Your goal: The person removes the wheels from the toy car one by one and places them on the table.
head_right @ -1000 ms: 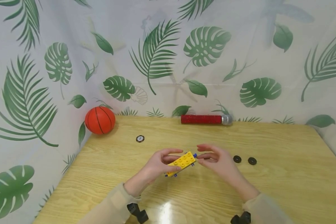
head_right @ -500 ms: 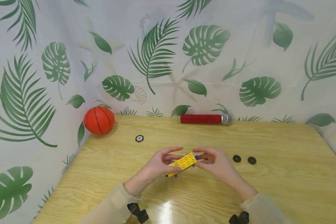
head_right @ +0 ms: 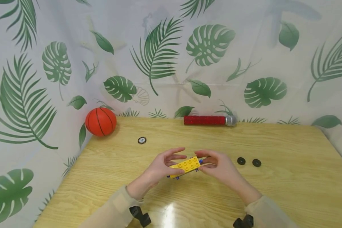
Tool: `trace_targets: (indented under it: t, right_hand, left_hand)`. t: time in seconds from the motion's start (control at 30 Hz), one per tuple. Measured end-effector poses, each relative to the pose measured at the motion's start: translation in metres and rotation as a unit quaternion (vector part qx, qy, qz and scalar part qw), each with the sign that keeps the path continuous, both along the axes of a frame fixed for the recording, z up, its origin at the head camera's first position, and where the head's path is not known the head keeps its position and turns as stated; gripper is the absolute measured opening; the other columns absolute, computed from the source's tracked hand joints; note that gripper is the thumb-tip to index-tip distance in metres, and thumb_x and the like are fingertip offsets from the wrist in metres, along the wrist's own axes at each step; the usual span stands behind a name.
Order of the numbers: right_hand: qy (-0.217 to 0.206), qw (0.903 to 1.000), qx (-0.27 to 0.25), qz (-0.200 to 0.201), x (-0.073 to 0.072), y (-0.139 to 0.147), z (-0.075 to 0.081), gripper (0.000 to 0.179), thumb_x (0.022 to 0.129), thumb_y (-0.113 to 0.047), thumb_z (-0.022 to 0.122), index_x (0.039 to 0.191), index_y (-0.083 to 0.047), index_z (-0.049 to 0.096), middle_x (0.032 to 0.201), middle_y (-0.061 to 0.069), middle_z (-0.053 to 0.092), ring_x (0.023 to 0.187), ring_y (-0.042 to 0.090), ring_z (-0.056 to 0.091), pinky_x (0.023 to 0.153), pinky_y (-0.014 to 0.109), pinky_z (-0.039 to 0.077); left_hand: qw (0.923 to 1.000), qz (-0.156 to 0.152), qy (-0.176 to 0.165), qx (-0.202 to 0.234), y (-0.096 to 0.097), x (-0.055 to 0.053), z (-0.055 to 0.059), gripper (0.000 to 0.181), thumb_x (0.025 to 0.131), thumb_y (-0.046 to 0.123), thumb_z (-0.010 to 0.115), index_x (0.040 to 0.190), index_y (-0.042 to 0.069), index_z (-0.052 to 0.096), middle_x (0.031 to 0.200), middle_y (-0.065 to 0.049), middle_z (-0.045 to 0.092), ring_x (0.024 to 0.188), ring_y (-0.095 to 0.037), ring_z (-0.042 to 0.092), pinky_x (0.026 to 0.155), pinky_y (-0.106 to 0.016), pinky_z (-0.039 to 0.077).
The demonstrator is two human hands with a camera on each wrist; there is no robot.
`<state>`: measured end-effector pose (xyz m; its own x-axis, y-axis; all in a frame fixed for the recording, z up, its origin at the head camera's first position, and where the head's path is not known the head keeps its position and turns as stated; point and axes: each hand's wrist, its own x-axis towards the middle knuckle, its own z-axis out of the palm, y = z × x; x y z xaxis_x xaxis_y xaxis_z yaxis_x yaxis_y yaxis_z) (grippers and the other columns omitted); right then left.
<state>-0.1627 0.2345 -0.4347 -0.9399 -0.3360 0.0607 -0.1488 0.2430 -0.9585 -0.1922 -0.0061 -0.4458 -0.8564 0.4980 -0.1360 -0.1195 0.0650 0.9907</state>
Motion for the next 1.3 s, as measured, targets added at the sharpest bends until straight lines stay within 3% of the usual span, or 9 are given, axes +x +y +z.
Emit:
trace_targets:
  t: [0.23, 0.53, 0.67, 0.87, 1.1, 1.3]
  right_hand:
    - [-0.011, 0.9999, 0.012, 0.003, 0.001, 0.002, 0.001, 0.048, 0.088, -0.002, 0.072, 0.132, 0.008, 0.055, 0.132, 0.033, 0.055, 0.099, 0.001, 0.065, 0.084, 0.024, 0.058]
    - [-0.025, 0.9991, 0.033, -0.003, 0.003, 0.005, 0.002, 0.044, 0.088, -0.001, 0.071, 0.129, 0.006, 0.057, 0.129, 0.03, 0.058, 0.101, -0.001, 0.064, 0.084, 0.025, 0.058]
    - [-0.027, 0.9987, 0.037, -0.021, 0.004, 0.006, 0.001, 0.045, 0.088, -0.003, 0.072, 0.13, 0.005, 0.057, 0.13, 0.028, 0.058, 0.1, -0.002, 0.064, 0.084, 0.025, 0.058]
    - [-0.024, 0.9964, 0.051, -0.063, 0.005, 0.009, 0.003, 0.046, 0.089, -0.012, 0.073, 0.131, 0.001, 0.059, 0.131, 0.025, 0.06, 0.099, -0.002, 0.064, 0.081, 0.024, 0.058]
    - [-0.046, 0.995, 0.051, -0.072, 0.005, 0.011, 0.002, 0.049, 0.089, -0.016, 0.075, 0.132, 0.0, 0.057, 0.133, 0.025, 0.059, 0.099, -0.002, 0.064, 0.082, 0.026, 0.059]
    - [-0.051, 0.9952, 0.042, -0.073, 0.006, 0.013, 0.0, 0.049, 0.088, -0.013, 0.075, 0.132, 0.001, 0.057, 0.133, 0.026, 0.058, 0.098, -0.001, 0.065, 0.082, 0.027, 0.059]
  left_hand:
    - [0.9997, -0.016, 0.01, 0.013, -0.002, -0.001, -0.001, 0.072, 0.081, -0.007, 0.075, 0.142, 0.025, 0.054, 0.142, -0.016, 0.055, 0.104, -0.02, 0.064, 0.083, -0.029, 0.056]
    - [0.9995, -0.031, 0.002, 0.01, -0.005, -0.002, -0.002, 0.075, 0.081, -0.009, 0.075, 0.143, 0.026, 0.052, 0.147, -0.012, 0.05, 0.11, -0.021, 0.062, 0.086, -0.029, 0.058]
    - [0.9994, -0.034, 0.0, 0.004, -0.007, -0.002, -0.002, 0.075, 0.08, -0.007, 0.077, 0.141, 0.029, 0.053, 0.146, -0.01, 0.05, 0.113, -0.021, 0.062, 0.089, -0.029, 0.057]
    - [0.9992, -0.036, -0.008, 0.013, -0.01, -0.002, -0.005, 0.072, 0.08, -0.005, 0.077, 0.142, 0.022, 0.053, 0.147, -0.013, 0.049, 0.11, -0.019, 0.061, 0.09, -0.027, 0.054]
    - [0.9988, -0.007, -0.03, 0.038, -0.011, -0.003, -0.006, 0.055, 0.083, -0.009, 0.072, 0.135, 0.007, 0.058, 0.132, -0.013, 0.057, 0.106, -0.018, 0.064, 0.087, -0.03, 0.058]
    - [0.9981, 0.018, -0.046, 0.036, -0.011, -0.002, -0.005, 0.045, 0.085, -0.006, 0.071, 0.128, 0.005, 0.061, 0.124, -0.011, 0.06, 0.101, -0.018, 0.066, 0.085, -0.031, 0.059]
